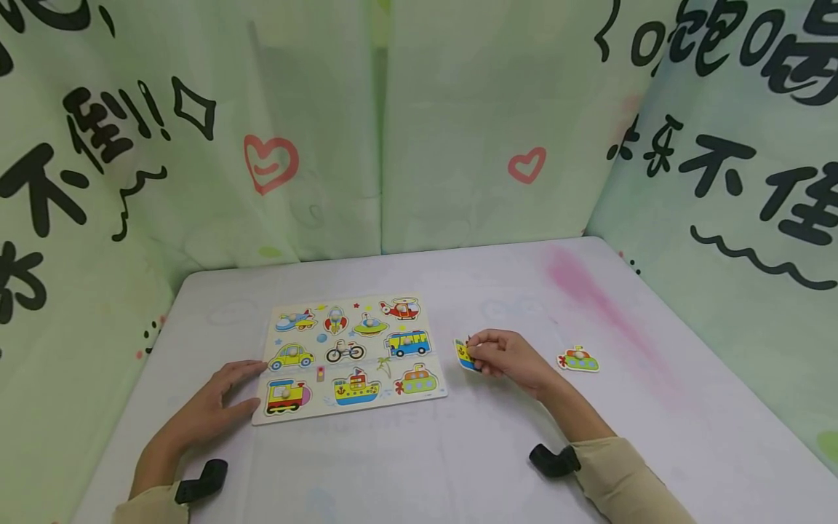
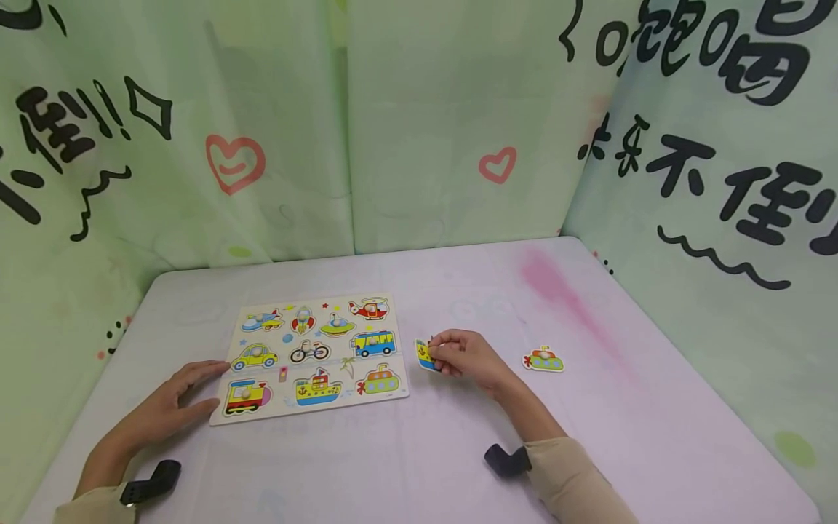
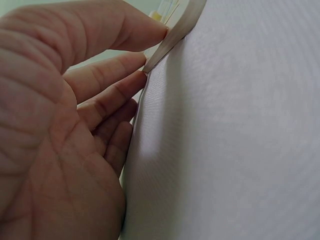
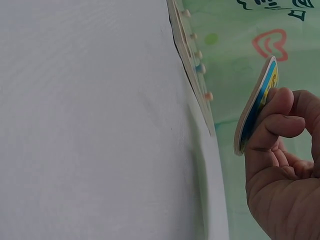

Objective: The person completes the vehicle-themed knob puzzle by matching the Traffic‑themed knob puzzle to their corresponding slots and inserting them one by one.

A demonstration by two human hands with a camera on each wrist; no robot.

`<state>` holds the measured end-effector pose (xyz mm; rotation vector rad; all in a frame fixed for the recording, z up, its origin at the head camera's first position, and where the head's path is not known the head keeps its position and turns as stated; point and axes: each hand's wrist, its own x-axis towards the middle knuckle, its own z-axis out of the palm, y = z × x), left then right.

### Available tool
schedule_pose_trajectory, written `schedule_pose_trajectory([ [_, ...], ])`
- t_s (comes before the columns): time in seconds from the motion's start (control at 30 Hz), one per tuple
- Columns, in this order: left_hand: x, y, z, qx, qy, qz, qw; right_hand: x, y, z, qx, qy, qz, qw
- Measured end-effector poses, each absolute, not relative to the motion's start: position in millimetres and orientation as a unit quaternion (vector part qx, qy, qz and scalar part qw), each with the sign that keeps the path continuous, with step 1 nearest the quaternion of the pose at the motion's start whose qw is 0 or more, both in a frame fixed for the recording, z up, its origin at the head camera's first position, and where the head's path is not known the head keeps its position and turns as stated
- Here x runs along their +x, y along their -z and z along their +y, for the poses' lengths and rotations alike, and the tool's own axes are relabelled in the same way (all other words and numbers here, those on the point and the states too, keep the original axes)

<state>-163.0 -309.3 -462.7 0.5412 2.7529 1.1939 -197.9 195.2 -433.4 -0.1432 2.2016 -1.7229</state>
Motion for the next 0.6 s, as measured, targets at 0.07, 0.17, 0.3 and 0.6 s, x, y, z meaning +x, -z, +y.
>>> schedule_pose_trajectory([
  [0.07,-163.3,462.3,-309.8,0.179,-0.391,0.902,0.044,-198.5,433.0,191.7,-0.051,0.609,0.773,0.172],
  [0.17,-163.8,461.9,-310.0,0.182,-0.390,0.902,0.041,-199.1,431.6,186.9,-0.061,0.609,0.771,0.176],
  [0.3,-164.5,462.2,-308.8,0.179,-0.388,0.903,0.043,-200.8,429.7,179.7,-0.068,0.607,0.770,0.187],
  [0.6,-163.5,461.6,-307.3,0.165,-0.390,0.904,0.052,-203.6,430.0,162.7,-0.080,0.605,0.766,0.203],
])
